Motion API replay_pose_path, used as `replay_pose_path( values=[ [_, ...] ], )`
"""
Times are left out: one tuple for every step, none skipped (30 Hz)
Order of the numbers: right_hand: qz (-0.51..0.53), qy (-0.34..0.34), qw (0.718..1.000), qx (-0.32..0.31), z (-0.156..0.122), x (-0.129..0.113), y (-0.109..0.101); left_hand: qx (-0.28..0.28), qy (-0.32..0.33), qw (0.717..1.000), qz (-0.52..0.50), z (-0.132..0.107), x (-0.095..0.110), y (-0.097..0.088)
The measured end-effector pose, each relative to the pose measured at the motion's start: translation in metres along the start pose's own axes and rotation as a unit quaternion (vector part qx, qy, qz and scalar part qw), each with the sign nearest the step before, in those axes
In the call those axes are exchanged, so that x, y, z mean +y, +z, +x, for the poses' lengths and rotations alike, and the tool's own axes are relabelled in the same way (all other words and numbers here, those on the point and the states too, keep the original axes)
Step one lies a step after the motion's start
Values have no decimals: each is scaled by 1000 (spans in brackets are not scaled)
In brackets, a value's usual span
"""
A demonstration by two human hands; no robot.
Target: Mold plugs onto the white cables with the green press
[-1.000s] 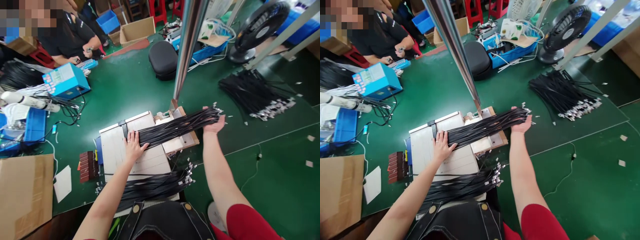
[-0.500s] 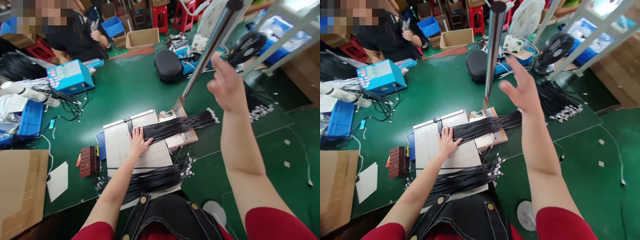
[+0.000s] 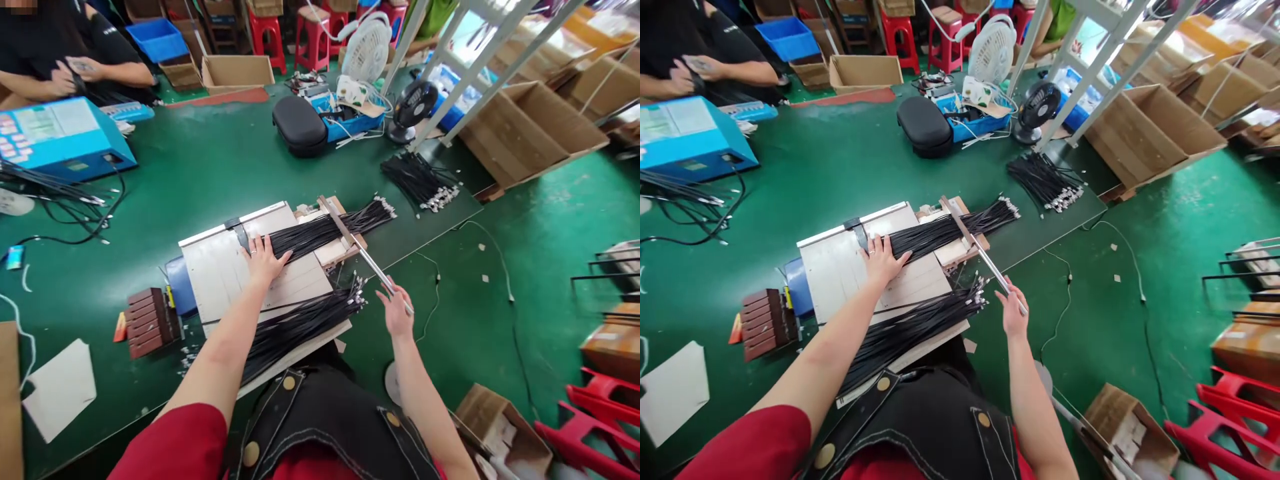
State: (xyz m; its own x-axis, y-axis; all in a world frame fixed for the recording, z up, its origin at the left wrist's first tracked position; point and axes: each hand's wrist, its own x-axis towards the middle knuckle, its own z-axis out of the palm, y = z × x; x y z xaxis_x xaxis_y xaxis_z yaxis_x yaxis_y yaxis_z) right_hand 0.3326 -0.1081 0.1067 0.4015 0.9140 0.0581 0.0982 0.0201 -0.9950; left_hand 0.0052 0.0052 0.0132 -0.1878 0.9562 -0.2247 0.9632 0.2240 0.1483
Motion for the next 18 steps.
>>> replay_pose_path(
  values=[
    [18, 12, 1000, 20, -16, 17, -5, 2, 1, 1000, -3, 0, 0, 0],
    [36, 18, 998, 40, -22, 27, -6, 3, 2, 1000, -7, 1, -1, 0],
    [48, 19, 997, 59, -19, 29, -5, 4, 2, 1000, -12, 1, -2, 0],
    [55, 18, 996, 70, -7, 23, -2, 2, 4, 1000, -17, 0, -4, 0],
    [58, 11, 996, 62, 12, 10, 3, -3, 6, 1000, -23, 0, -6, -2],
    [57, -4, 998, 34, 37, -6, 10, -10, 5, 999, -32, -1, -8, -3],
    [45, -24, 999, -13, 66, -24, 17, -13, 2, 999, -40, -1, -8, -6],
    [34, -58, 994, -89, 96, -40, 24, -8, -2, 999, -48, -1, -7, -9],
    [19, -92, 983, -155, 126, -52, 31, 5, -4, 999, -53, -1, -3, -12],
    [-18, -124, 969, -211, 152, -57, 36, 24, 0, 998, -54, 1, 4, -15],
    [-84, -153, 955, -238, 174, -55, 38, 42, 14, 998, -52, 3, 14, -17],
    [-188, -164, 935, -253, 190, -46, 39, 52, 39, 997, -45, 7, 28, -19],
    [-315, -155, 900, -260, 200, -30, 37, 49, 73, 995, -35, 12, 44, -19],
    [-446, -127, 844, -267, 207, -9, 35, 34, 109, 993, -23, 19, 61, -18],
    [-562, -91, 767, -294, 211, 14, 32, 12, 138, 990, -9, 27, 78, -16],
    [-595, -80, 732, -322, 215, 39, 32, -15, 155, 988, 5, 35, 93, -14],
    [-604, -84, 710, -352, 221, 62, 33, -43, 160, 986, 17, 43, 107, -11],
    [-604, -96, 692, -384, 230, 83, 38, -68, 153, 986, 25, 50, 118, -8]
  ],
)
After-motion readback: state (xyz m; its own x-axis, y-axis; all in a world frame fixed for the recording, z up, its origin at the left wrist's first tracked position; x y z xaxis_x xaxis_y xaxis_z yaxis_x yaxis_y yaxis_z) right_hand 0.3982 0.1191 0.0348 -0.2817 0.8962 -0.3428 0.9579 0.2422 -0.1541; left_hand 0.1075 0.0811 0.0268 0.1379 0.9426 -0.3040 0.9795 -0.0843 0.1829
